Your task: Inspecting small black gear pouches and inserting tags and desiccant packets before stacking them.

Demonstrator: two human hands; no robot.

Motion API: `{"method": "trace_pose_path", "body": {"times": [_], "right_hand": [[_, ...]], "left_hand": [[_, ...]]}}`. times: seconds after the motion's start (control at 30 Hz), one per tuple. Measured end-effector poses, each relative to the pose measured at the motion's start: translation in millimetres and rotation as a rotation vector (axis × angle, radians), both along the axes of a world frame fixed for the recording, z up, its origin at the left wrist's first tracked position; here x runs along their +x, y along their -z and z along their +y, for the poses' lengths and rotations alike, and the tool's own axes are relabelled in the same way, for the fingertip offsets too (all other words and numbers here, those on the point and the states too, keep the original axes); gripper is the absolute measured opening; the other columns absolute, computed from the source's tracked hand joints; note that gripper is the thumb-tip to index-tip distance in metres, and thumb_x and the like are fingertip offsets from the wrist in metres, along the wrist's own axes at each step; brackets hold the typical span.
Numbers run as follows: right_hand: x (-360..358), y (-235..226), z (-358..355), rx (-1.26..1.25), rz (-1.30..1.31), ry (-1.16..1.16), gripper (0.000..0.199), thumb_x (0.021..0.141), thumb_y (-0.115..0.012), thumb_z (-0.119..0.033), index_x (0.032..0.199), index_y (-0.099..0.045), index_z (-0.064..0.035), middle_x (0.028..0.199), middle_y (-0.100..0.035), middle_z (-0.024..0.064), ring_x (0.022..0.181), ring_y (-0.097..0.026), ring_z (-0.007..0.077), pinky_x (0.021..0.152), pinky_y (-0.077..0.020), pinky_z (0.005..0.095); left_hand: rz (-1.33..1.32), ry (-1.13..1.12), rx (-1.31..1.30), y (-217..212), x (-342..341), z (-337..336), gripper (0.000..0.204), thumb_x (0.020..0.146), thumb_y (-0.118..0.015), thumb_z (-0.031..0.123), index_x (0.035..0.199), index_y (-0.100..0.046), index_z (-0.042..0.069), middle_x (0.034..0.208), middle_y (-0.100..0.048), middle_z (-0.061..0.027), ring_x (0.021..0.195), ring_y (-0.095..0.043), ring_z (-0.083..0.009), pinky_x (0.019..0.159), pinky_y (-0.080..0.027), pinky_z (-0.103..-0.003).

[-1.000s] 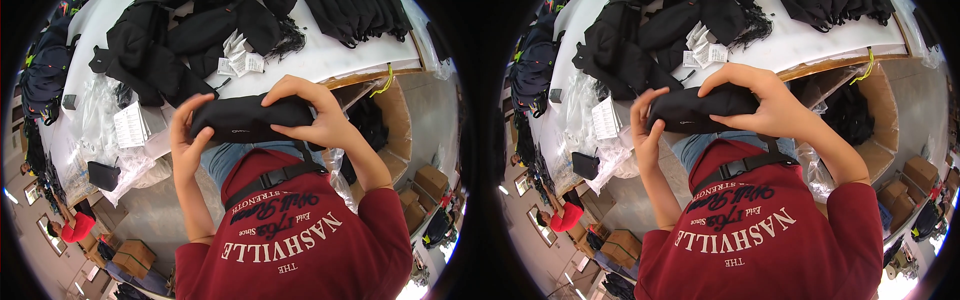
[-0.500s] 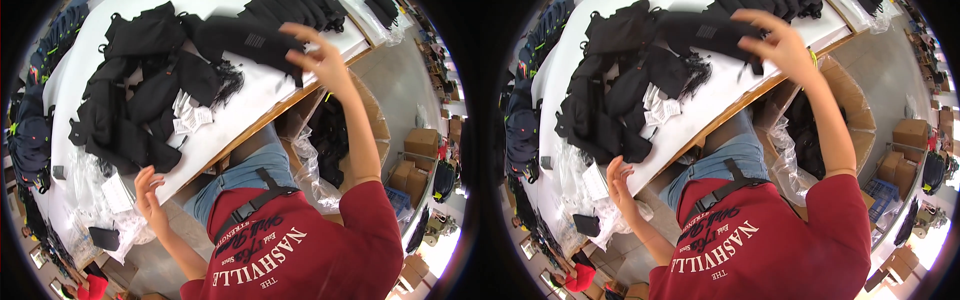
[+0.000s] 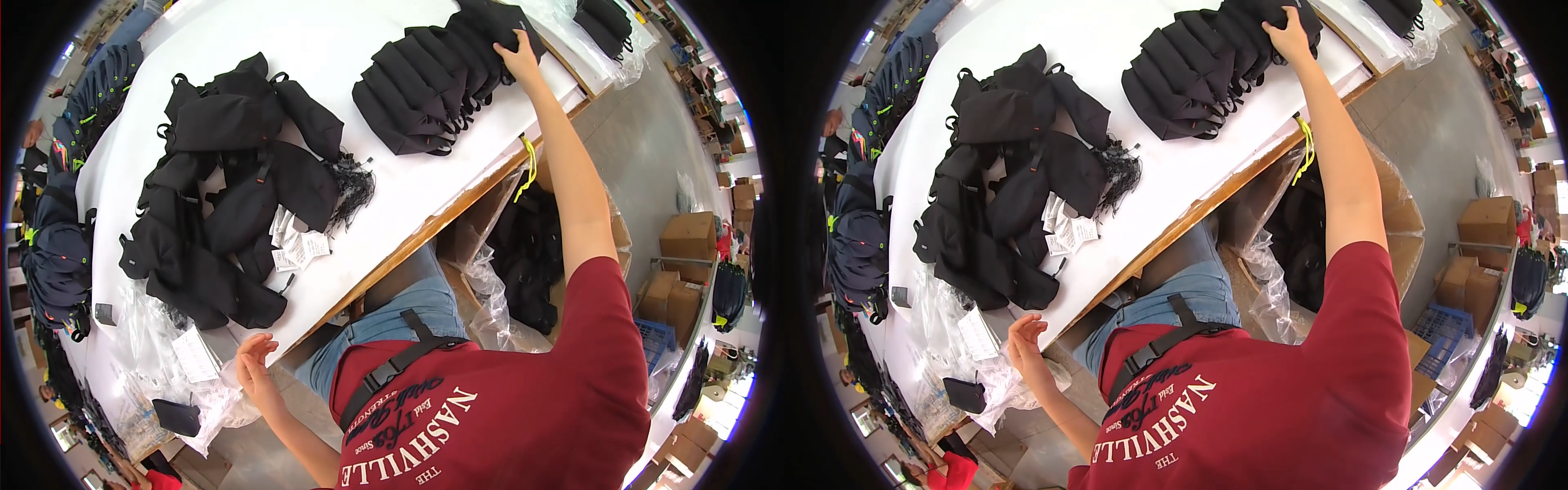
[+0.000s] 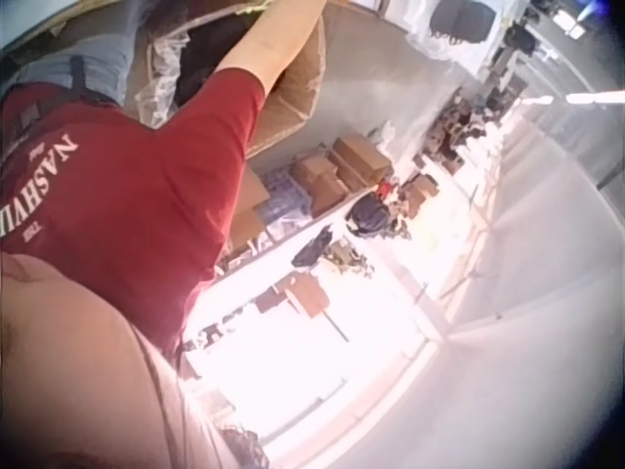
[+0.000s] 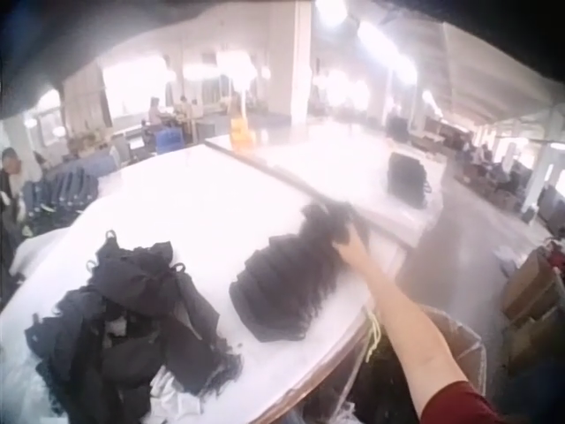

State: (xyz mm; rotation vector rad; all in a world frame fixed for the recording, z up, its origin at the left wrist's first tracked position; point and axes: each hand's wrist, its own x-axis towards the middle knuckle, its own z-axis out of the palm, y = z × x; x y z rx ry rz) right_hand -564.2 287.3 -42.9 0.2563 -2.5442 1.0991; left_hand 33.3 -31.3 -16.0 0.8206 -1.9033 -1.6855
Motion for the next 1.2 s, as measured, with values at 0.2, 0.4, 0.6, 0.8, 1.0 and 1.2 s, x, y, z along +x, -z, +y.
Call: {"method": "trace_pose_path", "body": {"times": [0.2, 0.4, 0.6, 0.8, 1.0, 1.2], "right_hand": [[20, -13, 6, -0.983, -0.624, -0.281, 0.054, 0.086, -0.063, -0.012, 0.133, -0.035, -0.0152, 0.115, -0.054, 0.0078, 0.097, -0.057, 0.0223, 0.083, -0.0475, 0.0405], [3, 29, 3, -0.543, -0.263, -0.105, 0.051, 0.083, -0.063, -0.009, 0.128, -0.040, -0.0177, 0.113, -0.058, 0.0128, 0.101, -0.059, 0.0296, 0.084, -0.0479, 0.0412], [0, 26, -5, -0.164, -0.410, -0.087, 0.071, 0.070, -0.050, -0.007, 0.139, -0.032, -0.0142, 0.108, -0.061, 0.0208, 0.094, -0.063, 0.0316, 0.076, -0.0517, 0.0370], [20, -21, -14, -0.099, -0.724, -0.184, 0.073, 0.075, -0.048, -0.006, 0.143, -0.025, -0.0163, 0.112, -0.058, 0.0115, 0.094, -0.062, 0.0246, 0.071, -0.0549, 0.0407], [15, 3, -19, -0.247, -0.850, -0.332, 0.056, 0.080, -0.049, -0.007, 0.135, -0.038, -0.0132, 0.114, -0.055, 0.0093, 0.096, -0.060, 0.0215, 0.078, -0.0556, 0.0378], [6, -12, -31, 0.198, -0.793, -0.229, 0.050, 0.079, -0.051, -0.010, 0.128, -0.044, -0.0063, 0.105, -0.058, 0.0098, 0.089, -0.062, 0.0226, 0.071, -0.0566, 0.0353]], "left_hand": [[0.002, 0.076, 0.051, -4, -10, 5, 0.042, 0.101, -0.036, 0.035, 0.103, -0.055, -0.001, 0.095, -0.062, -0.0118, 0.084, -0.060, -0.0178, 0.083, -0.046, -0.031], [-0.003, 0.096, 0.084, -1, -20, 8, 0.040, 0.101, -0.037, 0.034, 0.103, -0.056, -0.001, 0.093, -0.062, -0.0116, 0.084, -0.060, -0.0181, 0.083, -0.046, -0.031], [-0.057, 0.090, 0.042, -3, -24, 13, 0.039, 0.101, -0.037, 0.033, 0.101, -0.057, -0.002, 0.089, -0.062, -0.0108, 0.083, -0.060, -0.0175, 0.082, -0.046, -0.031], [-0.049, -0.001, -0.019, -12, -20, 7, 0.037, 0.101, -0.038, 0.027, 0.098, -0.058, -0.004, 0.088, -0.063, -0.0117, 0.082, -0.061, -0.0180, 0.082, -0.047, -0.031], [-0.057, 0.044, 0.006, -9, -23, 9, 0.036, 0.101, -0.039, 0.026, 0.097, -0.058, -0.004, 0.087, -0.063, -0.0112, 0.082, -0.062, -0.0178, 0.081, -0.047, -0.031], [-0.057, 0.036, 0.015, -7, -22, 11, 0.036, 0.101, -0.038, 0.026, 0.097, -0.059, -0.004, 0.087, -0.063, -0.0114, 0.082, -0.062, -0.0181, 0.081, -0.048, -0.031]]}}
